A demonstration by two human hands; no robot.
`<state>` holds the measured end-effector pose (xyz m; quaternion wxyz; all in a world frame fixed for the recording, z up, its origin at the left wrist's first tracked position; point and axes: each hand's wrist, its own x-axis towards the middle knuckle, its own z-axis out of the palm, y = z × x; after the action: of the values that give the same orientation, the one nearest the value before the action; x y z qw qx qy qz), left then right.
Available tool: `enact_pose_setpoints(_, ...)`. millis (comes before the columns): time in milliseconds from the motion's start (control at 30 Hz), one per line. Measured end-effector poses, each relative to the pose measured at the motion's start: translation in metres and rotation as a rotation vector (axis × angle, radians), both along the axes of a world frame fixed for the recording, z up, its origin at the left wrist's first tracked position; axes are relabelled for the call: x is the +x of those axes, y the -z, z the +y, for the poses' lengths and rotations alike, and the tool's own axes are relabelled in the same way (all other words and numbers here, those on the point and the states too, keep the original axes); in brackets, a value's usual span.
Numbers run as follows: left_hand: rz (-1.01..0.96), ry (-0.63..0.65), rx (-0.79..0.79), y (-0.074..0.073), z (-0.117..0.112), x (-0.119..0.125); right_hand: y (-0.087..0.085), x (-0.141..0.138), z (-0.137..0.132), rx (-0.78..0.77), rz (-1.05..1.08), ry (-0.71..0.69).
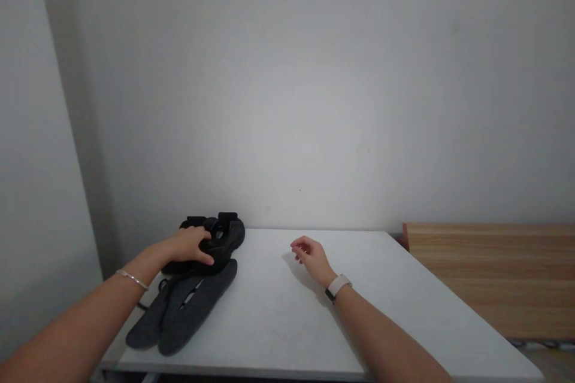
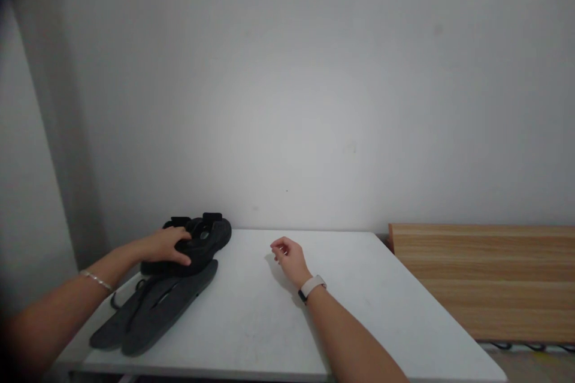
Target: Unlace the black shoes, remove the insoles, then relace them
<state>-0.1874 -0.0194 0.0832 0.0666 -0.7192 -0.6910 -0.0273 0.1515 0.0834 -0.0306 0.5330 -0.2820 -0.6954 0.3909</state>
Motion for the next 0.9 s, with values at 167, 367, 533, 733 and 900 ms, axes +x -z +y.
enact_pose_setpoints(167,0.064,0.067,0.007,0.01,0.004,-0.003,-0.001,0.001,-0.001,0.0,-0.027,-0.006)
enact_pose_setpoints(367,0.066,0.201,0.076,-0.004,0.008,0.014,-0.002,0.001,-0.003,0.0,-0.024,0.0)
enact_pose_setpoints(533,0.085,0.272,0.197,-0.019,0.003,0.054,-0.004,0.001,-0.004,-0.018,-0.002,-0.01)
enact_pose_setpoints(733,0.09,0.452,0.408,-0.009,-0.024,0.136,-0.003,0.002,0.003,-0.1,0.099,-0.022)
enact_pose_setpoints(900,0.025,0.544,0.332,0.018,-0.045,0.201,-0.004,0.005,0.006,-0.162,0.174,0.011)
